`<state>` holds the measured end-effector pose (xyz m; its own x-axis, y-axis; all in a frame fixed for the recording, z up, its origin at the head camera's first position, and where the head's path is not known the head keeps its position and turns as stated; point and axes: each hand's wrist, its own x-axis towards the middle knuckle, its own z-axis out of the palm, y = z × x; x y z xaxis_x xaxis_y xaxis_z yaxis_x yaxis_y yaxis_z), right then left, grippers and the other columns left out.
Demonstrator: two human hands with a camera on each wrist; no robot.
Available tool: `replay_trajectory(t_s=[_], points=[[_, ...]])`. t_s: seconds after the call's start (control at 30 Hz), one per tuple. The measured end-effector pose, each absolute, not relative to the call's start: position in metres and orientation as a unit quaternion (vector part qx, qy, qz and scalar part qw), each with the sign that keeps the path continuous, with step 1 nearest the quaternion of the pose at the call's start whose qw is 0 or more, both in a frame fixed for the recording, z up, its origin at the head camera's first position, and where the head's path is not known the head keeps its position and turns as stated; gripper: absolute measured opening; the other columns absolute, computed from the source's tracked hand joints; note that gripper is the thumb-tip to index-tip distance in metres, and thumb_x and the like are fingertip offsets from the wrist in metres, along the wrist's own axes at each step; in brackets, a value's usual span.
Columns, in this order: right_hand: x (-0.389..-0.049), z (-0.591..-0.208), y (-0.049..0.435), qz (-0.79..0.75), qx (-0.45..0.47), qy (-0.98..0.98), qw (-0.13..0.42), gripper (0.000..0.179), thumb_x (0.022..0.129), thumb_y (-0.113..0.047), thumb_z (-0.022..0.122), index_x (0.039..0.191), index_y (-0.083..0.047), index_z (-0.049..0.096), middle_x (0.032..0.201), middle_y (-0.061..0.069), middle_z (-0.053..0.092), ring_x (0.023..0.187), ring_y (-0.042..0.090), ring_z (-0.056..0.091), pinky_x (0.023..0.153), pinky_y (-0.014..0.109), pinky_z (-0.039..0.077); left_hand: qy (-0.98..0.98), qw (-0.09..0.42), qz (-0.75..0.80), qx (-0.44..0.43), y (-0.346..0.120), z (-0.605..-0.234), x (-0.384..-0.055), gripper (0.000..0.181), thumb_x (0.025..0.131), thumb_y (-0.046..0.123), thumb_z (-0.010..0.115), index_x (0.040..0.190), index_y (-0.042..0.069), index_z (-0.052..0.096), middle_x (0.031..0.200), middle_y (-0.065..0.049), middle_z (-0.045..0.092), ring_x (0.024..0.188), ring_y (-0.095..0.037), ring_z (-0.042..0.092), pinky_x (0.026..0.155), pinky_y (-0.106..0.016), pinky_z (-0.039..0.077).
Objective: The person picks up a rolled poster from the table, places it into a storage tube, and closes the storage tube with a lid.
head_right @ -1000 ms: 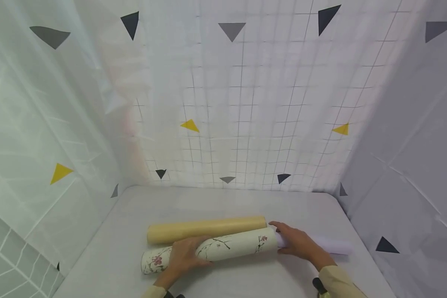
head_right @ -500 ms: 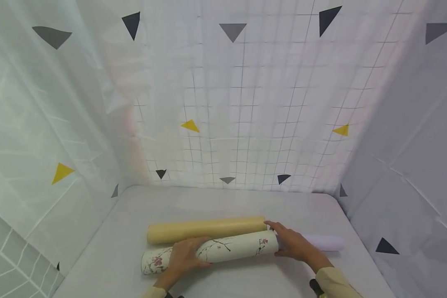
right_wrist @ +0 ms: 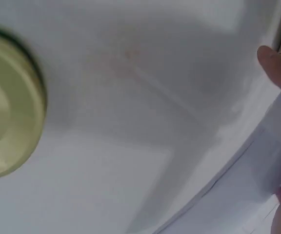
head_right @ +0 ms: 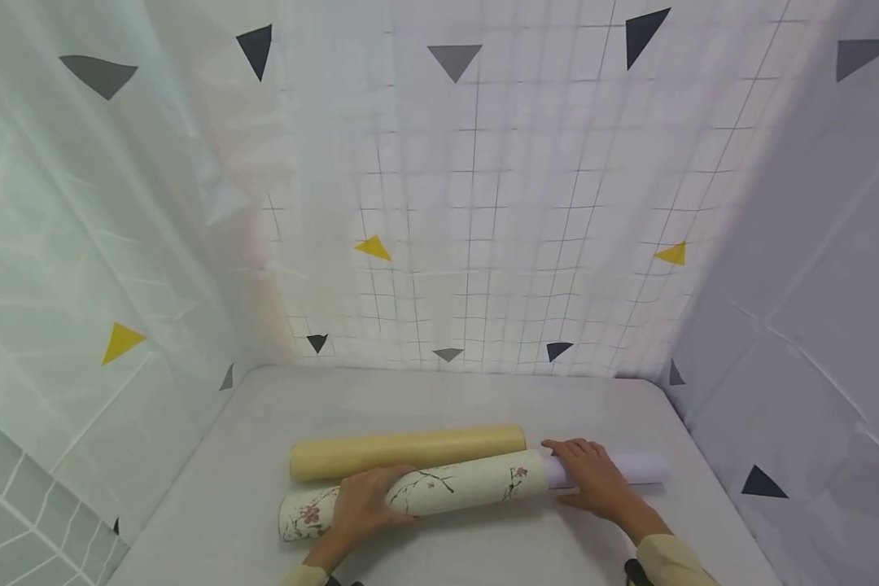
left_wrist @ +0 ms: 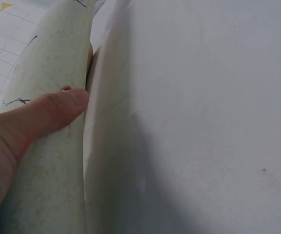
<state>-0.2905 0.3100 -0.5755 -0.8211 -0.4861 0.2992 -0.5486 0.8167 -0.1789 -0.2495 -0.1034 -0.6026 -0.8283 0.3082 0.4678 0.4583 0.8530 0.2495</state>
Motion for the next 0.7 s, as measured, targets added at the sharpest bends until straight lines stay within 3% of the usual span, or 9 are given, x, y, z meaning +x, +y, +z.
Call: replay_trajectory(t_s=[0.17, 0.4, 0.53, 0.7], points=[[-0.289, -0.58, 0.328, 0.098, 0.228, -0.956, 0.158, 0.087, 0.056, -0.024, 0.098, 0.133, -0.008, 0.062, 0.12, 0.012, 0.071, 0.117, 0.04, 0.06, 0.101, 0.068, 0.043, -0.938, 0.214, -0.181, -0.205, -0.104, -0.603, -0.251, 0.08, 0.053, 0.061, 0.092, 0.125, 0.032, 0.071, 0.111, 0.014, 0.079, 0.092, -0.008, 0.075, 0.078, -0.024, 0.06], [-0.292, -0.585, 0.337, 0.066, 0.201, -0.958, 0.194, 0.063, 0.058, -0.006, 0.093, 0.114, -0.008, 0.066, 0.108, 0.012, 0.074, 0.103, 0.038, 0.065, 0.085, 0.066, 0.049, -0.939, 0.205, -0.184, -0.203, -0.105, -0.604, -0.251, 0.078, 0.054, 0.061, 0.092, 0.124, 0.033, 0.071, 0.109, 0.014, 0.079, 0.091, -0.007, 0.074, 0.079, -0.025, 0.059], [-0.291, -0.583, 0.332, 0.07, 0.192, -0.962, 0.18, 0.056, 0.058, -0.005, 0.093, 0.107, -0.011, 0.067, 0.109, 0.011, 0.073, 0.104, 0.037, 0.065, 0.087, 0.065, 0.049, -0.94, 0.203, -0.183, -0.202, -0.104, -0.605, -0.252, 0.079, 0.054, 0.061, 0.092, 0.124, 0.033, 0.071, 0.109, 0.014, 0.079, 0.092, -0.007, 0.074, 0.079, -0.025, 0.059], [-0.289, -0.58, 0.321, 0.069, 0.187, -0.964, 0.177, 0.058, 0.059, -0.008, 0.093, 0.11, -0.013, 0.068, 0.111, 0.01, 0.073, 0.108, 0.036, 0.064, 0.094, 0.071, 0.045, -0.946, 0.186, -0.176, -0.199, -0.103, -0.606, -0.252, 0.075, 0.055, 0.059, 0.092, 0.123, 0.034, 0.071, 0.108, 0.015, 0.079, 0.091, -0.007, 0.073, 0.078, -0.024, 0.059]])
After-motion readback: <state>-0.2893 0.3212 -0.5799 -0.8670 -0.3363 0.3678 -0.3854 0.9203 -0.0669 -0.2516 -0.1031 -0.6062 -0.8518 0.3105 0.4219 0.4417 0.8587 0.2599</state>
